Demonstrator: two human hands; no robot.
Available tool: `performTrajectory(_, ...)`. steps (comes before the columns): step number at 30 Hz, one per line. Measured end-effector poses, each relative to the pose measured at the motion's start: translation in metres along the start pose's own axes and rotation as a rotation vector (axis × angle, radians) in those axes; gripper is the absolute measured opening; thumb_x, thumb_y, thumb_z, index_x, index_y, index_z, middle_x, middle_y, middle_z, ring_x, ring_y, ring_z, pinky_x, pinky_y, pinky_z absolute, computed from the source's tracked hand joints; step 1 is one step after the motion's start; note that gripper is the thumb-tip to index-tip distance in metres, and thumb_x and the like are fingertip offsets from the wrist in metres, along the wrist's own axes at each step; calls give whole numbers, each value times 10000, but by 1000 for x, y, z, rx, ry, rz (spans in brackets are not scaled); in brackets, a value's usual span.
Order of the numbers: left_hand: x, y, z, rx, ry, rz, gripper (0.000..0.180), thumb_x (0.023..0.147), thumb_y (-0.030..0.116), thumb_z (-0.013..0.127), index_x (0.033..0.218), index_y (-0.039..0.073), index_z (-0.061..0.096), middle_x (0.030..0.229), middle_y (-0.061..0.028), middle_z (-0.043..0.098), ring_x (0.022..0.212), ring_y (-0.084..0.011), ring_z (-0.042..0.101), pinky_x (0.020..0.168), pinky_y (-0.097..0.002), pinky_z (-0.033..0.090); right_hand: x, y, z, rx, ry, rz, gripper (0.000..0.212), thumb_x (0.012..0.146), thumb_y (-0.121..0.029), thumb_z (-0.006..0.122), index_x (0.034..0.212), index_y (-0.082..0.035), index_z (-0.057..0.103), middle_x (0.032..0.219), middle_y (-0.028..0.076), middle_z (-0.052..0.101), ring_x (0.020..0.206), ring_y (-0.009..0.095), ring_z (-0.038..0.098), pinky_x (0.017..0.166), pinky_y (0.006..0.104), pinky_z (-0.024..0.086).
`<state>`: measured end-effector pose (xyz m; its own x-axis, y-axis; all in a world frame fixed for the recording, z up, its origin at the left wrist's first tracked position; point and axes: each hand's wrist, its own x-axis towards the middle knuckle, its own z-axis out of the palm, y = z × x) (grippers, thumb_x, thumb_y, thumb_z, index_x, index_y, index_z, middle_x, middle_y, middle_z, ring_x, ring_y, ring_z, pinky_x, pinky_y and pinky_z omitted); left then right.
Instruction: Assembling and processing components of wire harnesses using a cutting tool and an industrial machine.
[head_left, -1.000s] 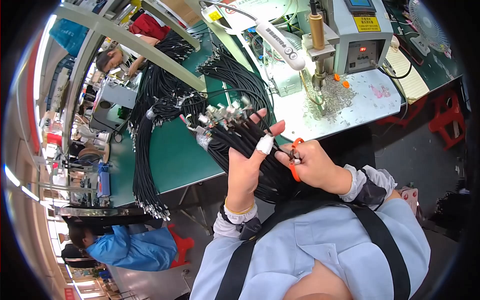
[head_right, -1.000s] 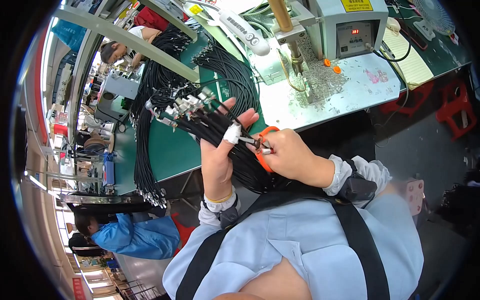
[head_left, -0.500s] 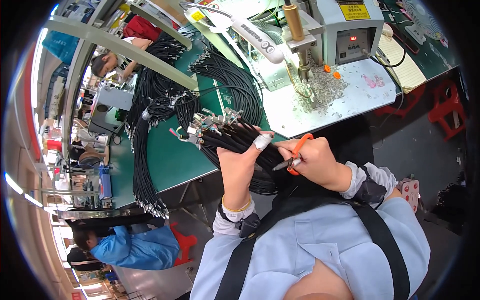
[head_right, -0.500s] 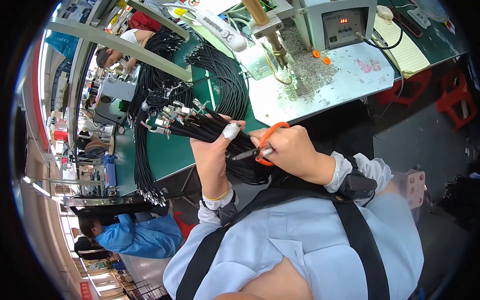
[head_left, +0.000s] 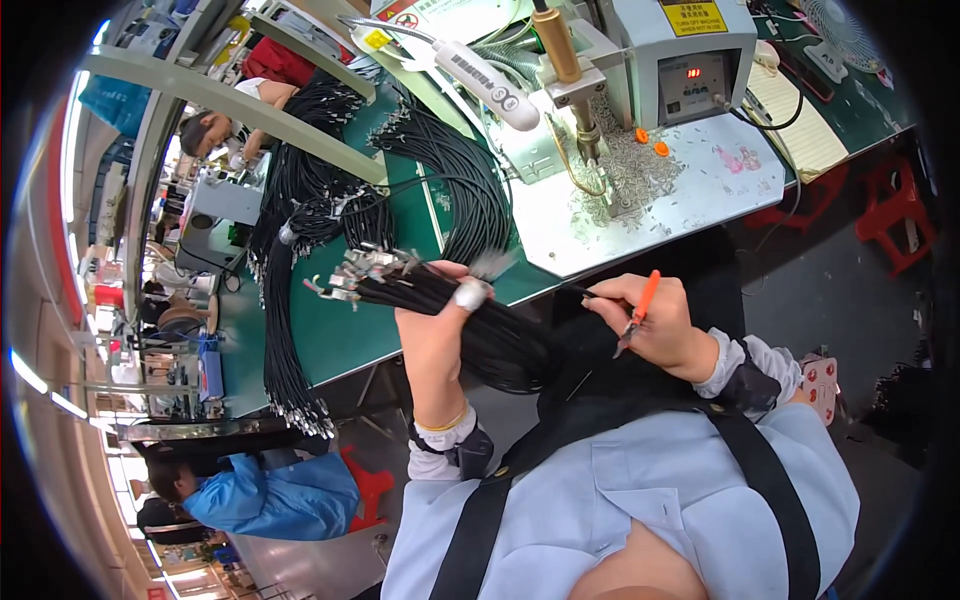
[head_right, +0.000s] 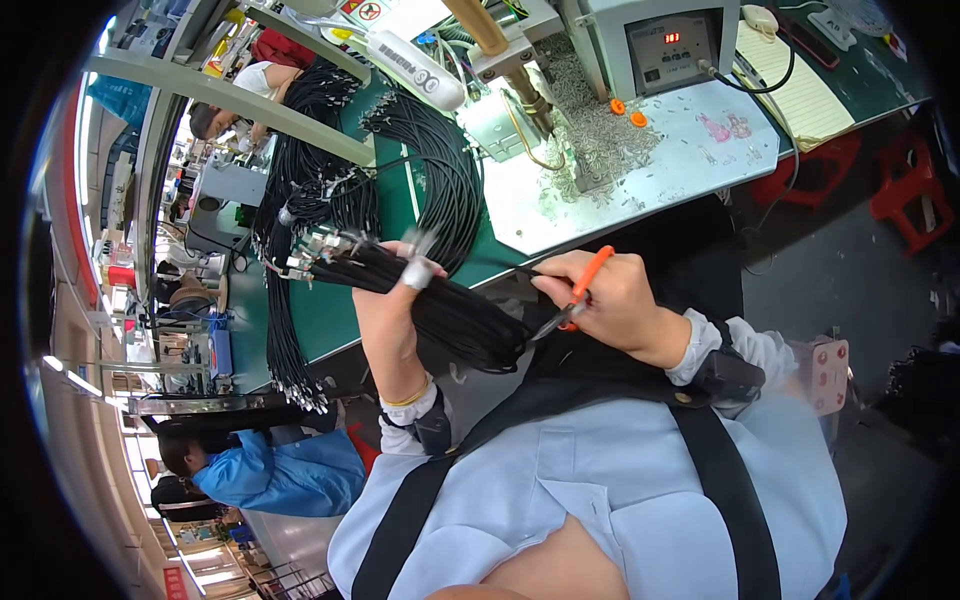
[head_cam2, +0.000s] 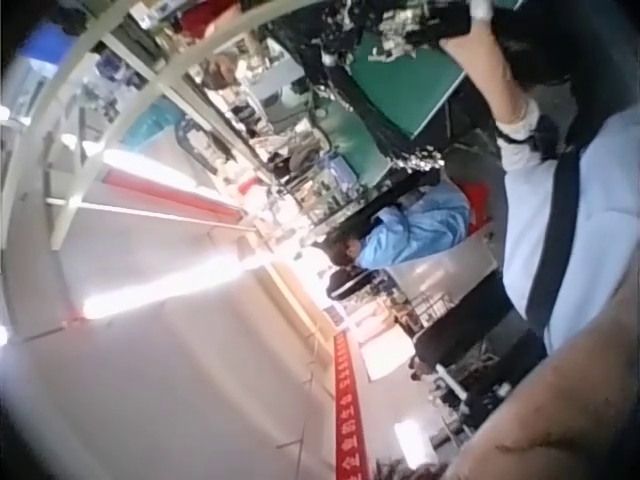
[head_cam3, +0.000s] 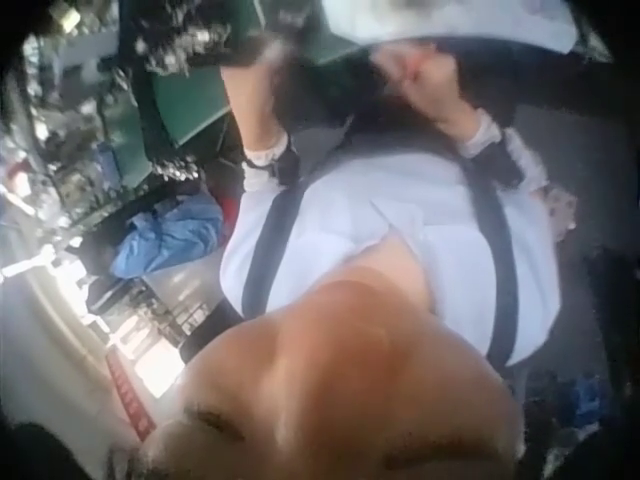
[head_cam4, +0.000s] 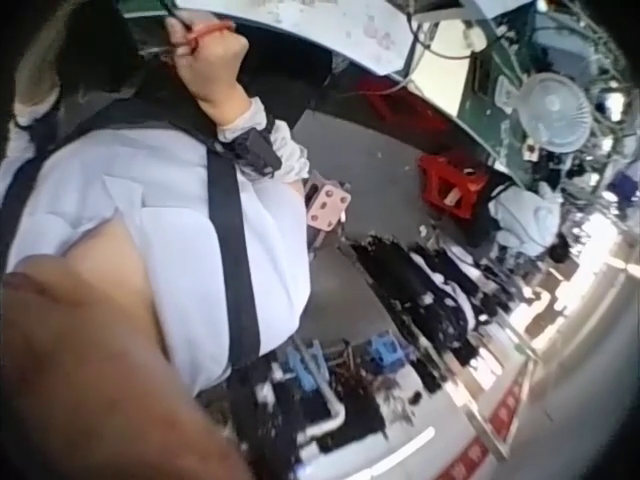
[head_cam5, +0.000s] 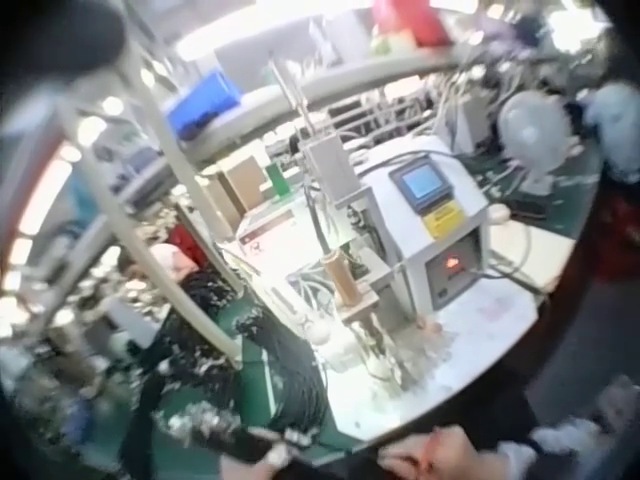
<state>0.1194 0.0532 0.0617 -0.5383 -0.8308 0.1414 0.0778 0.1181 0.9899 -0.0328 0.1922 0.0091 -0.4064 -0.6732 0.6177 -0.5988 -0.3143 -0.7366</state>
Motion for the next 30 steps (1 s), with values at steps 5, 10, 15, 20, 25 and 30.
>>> performTrajectory(5, -6, -4, 28, -231, -134, -154, 155, 781, -24, 550, 936, -18, 551, 815, -112, 612, 762, -173, 604, 684, -267, 474, -5, 3, 6, 20, -57, 107, 102, 691, -47, 671, 739, -34, 582, 647, 78, 582, 514, 216, 568, 453, 264, 424)
performTrajectory(10, -12, -8, 58, -286, -144, -144, 194, 815, 10, 525, 1002, -29, 492, 884, -127, 570, 789, -226, 615, 664, -297, 489, -15, 8, 12, -179, -135, -24, 116, 691, -71, 679, 734, -40, 576, 633, 83, 571, 506, 227, 555, 451, 281, 422)
performTrajectory(15, -18, -15, 65, -425, 1, -128, 225, 820, -14, 510, 1043, -26, 482, 823, -118, 605, 749, -203, 611, 655, -287, 480, -21, 7, 7, -44, -101, 30, 127, 690, -103, 686, 723, -51, 576, 632, 83, 569, 504, 242, 546, 450, 290, 426)
performTrajectory(20, -19, -12, 66, -347, 1, -161, 231, 821, 5, 518, 1045, -35, 474, 782, -108, 597, 711, -194, 603, 642, -277, 474, -20, 5, 0, -167, -228, -29, 116, 698, -110, 682, 720, -54, 583, 635, 79, 577, 509, 233, 554, 453, 286, 430)
performTrajectory(25, -19, -20, 53, -346, -205, -273, 233, 825, 46, 526, 1033, -45, 476, 748, -107, 593, 695, -181, 592, 598, -270, 470, 2, -3, -30, -97, -161, -85, 168, 716, -154, 671, 834, -56, 600, 745, 79, 621, 634, 226, 609, 536, 284, 463)
performTrajectory(30, -18, -20, 69, 212, -461, -130, 195, 816, 80, 542, 979, -27, 537, 704, -103, 591, 705, -179, 596, 585, -269, 474, 59, -41, -64, -277, -147, -384, 365, 773, -250, 604, 1083, -71, 534, 1133, 94, 547, 1059, 254, 521, 891, 382, 380)
